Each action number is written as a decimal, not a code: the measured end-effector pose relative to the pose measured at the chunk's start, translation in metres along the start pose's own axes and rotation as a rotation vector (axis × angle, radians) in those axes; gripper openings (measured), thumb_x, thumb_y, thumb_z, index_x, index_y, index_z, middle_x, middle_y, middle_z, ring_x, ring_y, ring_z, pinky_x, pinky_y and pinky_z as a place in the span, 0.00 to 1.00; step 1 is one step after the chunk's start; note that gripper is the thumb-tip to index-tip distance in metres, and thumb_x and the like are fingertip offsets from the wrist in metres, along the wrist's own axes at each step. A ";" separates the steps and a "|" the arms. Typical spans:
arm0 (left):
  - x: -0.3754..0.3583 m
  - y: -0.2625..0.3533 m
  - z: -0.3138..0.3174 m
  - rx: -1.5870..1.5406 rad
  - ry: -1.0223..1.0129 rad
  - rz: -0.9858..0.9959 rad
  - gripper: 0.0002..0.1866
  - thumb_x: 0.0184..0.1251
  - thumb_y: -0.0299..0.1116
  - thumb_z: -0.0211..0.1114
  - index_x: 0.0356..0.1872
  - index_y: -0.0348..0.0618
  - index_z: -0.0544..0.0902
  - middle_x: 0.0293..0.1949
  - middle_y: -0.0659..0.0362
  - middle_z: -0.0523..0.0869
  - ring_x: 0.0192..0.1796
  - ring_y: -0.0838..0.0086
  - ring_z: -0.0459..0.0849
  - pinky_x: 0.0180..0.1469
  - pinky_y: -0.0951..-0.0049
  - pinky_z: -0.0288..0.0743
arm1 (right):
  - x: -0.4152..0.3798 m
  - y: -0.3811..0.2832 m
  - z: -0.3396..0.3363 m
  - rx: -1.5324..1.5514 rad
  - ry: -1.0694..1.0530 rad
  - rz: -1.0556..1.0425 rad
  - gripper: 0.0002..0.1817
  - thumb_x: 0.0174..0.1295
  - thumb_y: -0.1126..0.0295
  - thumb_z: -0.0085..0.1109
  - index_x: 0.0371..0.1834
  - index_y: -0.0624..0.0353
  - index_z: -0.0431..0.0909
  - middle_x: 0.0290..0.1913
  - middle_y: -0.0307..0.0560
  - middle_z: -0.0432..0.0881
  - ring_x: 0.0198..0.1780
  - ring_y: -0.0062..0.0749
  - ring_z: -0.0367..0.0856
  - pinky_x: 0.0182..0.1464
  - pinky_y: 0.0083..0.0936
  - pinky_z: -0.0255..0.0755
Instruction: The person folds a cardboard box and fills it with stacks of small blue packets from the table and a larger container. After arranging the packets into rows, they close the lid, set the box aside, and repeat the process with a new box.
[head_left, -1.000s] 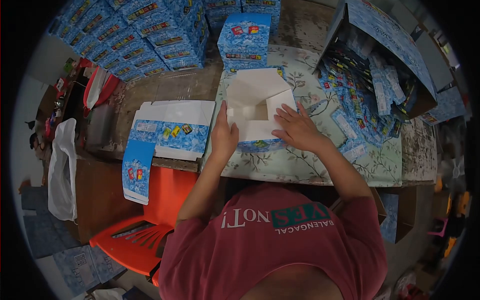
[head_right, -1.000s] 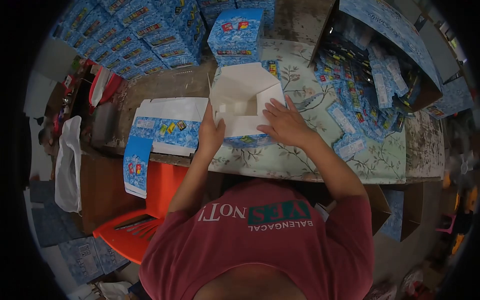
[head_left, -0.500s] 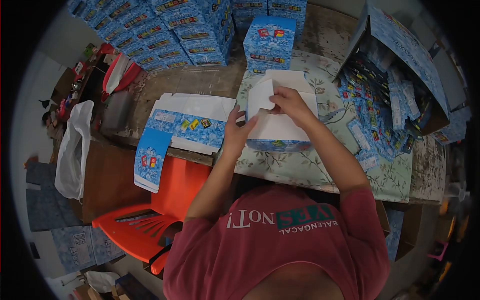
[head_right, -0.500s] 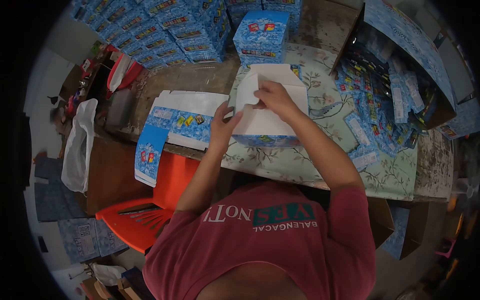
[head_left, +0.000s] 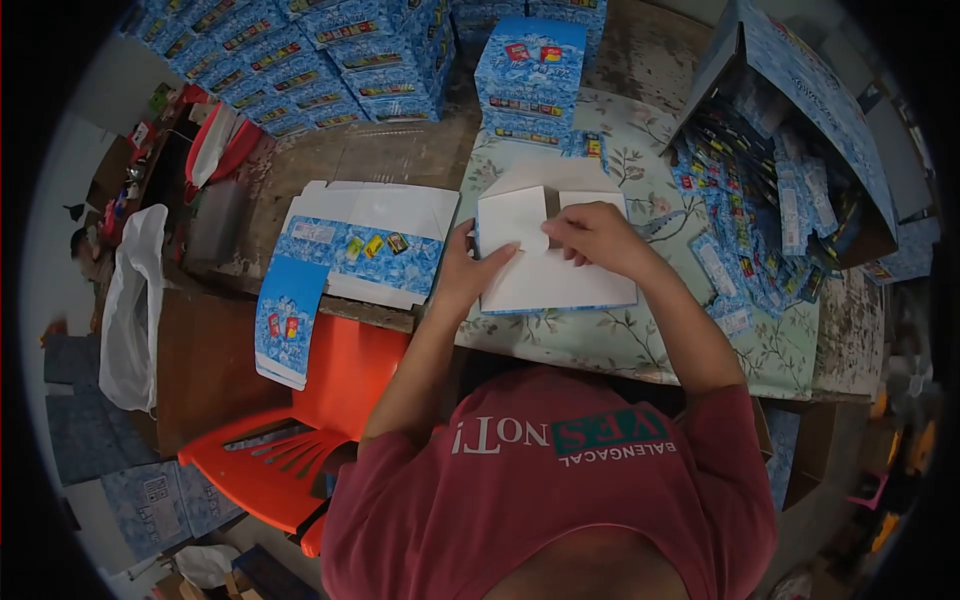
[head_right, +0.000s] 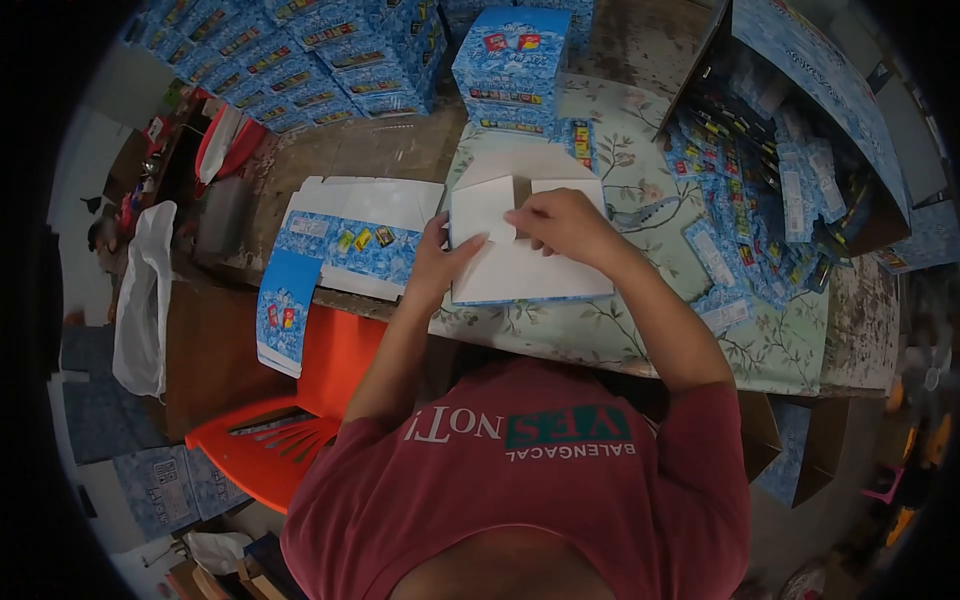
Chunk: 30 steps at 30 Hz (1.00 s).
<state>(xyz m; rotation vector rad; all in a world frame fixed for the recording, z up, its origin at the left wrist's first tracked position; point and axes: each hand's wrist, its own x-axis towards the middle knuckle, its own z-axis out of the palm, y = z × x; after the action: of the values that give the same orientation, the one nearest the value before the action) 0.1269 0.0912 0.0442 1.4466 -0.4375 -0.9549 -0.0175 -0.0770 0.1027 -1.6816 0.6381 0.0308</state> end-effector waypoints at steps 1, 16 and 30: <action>-0.001 0.003 -0.002 0.348 0.049 0.146 0.35 0.55 0.46 0.70 0.58 0.31 0.71 0.50 0.51 0.79 0.50 0.65 0.80 0.47 0.68 0.76 | -0.010 -0.013 -0.012 -0.039 0.188 -0.089 0.12 0.63 0.63 0.57 0.35 0.63 0.78 0.26 0.40 0.80 0.28 0.22 0.80 0.32 0.19 0.75; 0.030 -0.024 -0.009 -0.166 -0.065 -0.153 0.33 0.65 0.49 0.58 0.61 0.32 0.67 0.54 0.49 0.77 0.52 0.64 0.79 0.52 0.69 0.74 | 0.021 0.027 -0.014 -0.978 0.116 -0.106 0.42 0.49 0.48 0.66 0.65 0.57 0.63 0.58 0.60 0.72 0.59 0.48 0.71 0.58 0.32 0.67; -0.045 0.067 -0.017 -0.287 -0.196 0.086 0.20 0.62 0.35 0.65 0.51 0.34 0.75 0.41 0.56 0.84 0.40 0.75 0.83 0.47 0.76 0.77 | 0.072 0.081 -0.109 -0.313 0.255 -0.102 0.30 0.61 0.46 0.56 0.57 0.59 0.74 0.47 0.51 0.81 0.50 0.37 0.79 0.51 0.27 0.71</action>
<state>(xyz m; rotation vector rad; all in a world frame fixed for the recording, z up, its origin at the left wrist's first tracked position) 0.1326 0.1262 0.1182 1.0730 -0.4809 -1.0481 -0.0264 -0.2113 0.0278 -2.0392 0.7668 -0.1672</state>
